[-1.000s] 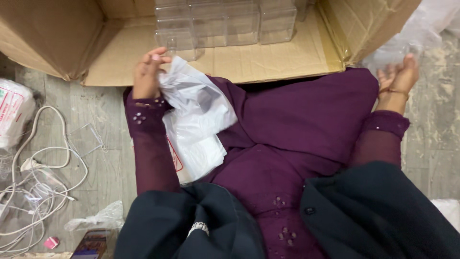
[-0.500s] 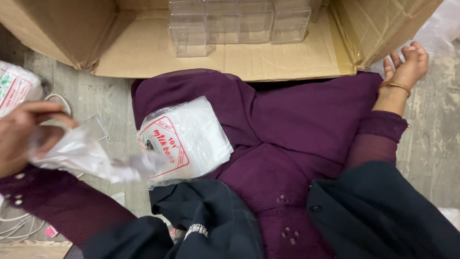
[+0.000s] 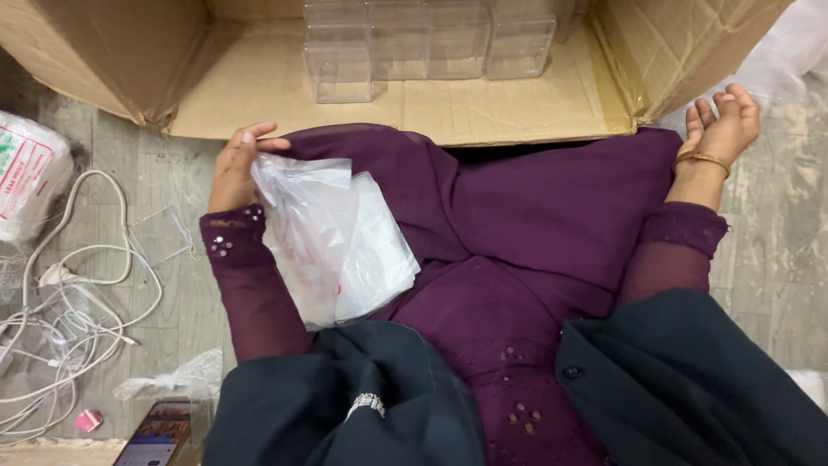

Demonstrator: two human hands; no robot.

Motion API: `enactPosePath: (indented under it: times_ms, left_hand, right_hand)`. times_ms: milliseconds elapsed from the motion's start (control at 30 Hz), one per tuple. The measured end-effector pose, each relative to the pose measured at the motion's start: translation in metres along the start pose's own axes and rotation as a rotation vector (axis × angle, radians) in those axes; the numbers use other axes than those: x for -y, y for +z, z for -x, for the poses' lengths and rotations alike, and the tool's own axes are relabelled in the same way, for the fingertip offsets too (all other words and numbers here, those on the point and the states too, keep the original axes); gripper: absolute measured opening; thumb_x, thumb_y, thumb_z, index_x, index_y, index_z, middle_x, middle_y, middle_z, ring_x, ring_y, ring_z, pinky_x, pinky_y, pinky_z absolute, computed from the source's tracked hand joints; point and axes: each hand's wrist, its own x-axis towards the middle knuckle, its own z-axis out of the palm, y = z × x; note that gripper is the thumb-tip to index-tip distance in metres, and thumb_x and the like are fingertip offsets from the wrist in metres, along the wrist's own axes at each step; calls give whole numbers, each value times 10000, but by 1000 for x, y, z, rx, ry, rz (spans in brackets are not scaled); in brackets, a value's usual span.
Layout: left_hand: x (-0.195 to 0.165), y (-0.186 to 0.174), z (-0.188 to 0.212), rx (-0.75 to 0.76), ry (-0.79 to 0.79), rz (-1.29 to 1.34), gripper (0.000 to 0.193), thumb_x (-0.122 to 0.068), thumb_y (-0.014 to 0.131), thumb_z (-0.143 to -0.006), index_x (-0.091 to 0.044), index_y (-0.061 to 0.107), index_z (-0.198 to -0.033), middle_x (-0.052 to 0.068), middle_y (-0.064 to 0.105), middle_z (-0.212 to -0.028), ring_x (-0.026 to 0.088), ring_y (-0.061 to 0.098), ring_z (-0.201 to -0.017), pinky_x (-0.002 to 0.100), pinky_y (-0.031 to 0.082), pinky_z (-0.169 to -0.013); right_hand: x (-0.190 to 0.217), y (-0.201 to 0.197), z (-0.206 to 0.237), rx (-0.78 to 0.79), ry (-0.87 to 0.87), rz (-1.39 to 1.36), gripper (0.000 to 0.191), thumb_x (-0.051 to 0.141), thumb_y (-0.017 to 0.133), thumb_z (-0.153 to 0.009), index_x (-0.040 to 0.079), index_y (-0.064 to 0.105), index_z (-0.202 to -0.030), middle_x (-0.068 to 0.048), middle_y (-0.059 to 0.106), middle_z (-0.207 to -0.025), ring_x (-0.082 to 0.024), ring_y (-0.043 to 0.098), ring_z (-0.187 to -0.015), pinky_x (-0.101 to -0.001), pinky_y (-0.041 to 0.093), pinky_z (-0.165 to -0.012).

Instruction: The person sits on the floor and packs clear plastic boxes into small plastic bags one at a time, then places the bagged boxes into a large cardboard box. They take new bags from a printed pack of milk bags and open each bag before inserting a box.

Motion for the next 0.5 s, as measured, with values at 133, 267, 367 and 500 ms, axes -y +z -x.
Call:
enactPosePath:
  times_ms: [133,267,367,500]
  left_hand:
    - [13,8,-2,-13,-49,179,448,-350,471,-1106,1,526,-1379,133,704,-1126,175,709,-929,316,595,-815]
    - [20,18,-6,-85,4,197,454,-348,482,-1110,16,537,-1376,150,709,-1096,192,708,-930,320,593,-813]
    - [21,29,-13,-97,11,202,455,-344,483,-1105,20,543,-1370,146,708,-1073,186,705,-909,310,587,-797]
    - [23,44,-21,-65,4,219,442,-334,468,-1115,24,550,-1360,133,700,-1061,178,702,-915,298,581,-809]
  right_hand:
    - [7,11,11,-158,-596,373,291,19,579,-989,79,619,-1271,-100,632,-1174,-204,624,-966,-355,535,-749]
    - [21,58,58,-139,-1028,574,355,3,595,-1021,84,556,-1364,-87,582,-1314,-187,607,-1118,-309,564,-841]
    - [15,124,104,348,-803,248,167,42,585,-1161,65,582,-1326,-68,578,-1281,-160,577,-1122,-310,507,-906]
    - [-10,195,178,933,-309,351,166,126,636,-1055,72,685,-1203,-39,704,-1144,-124,675,-1017,-284,590,-897]
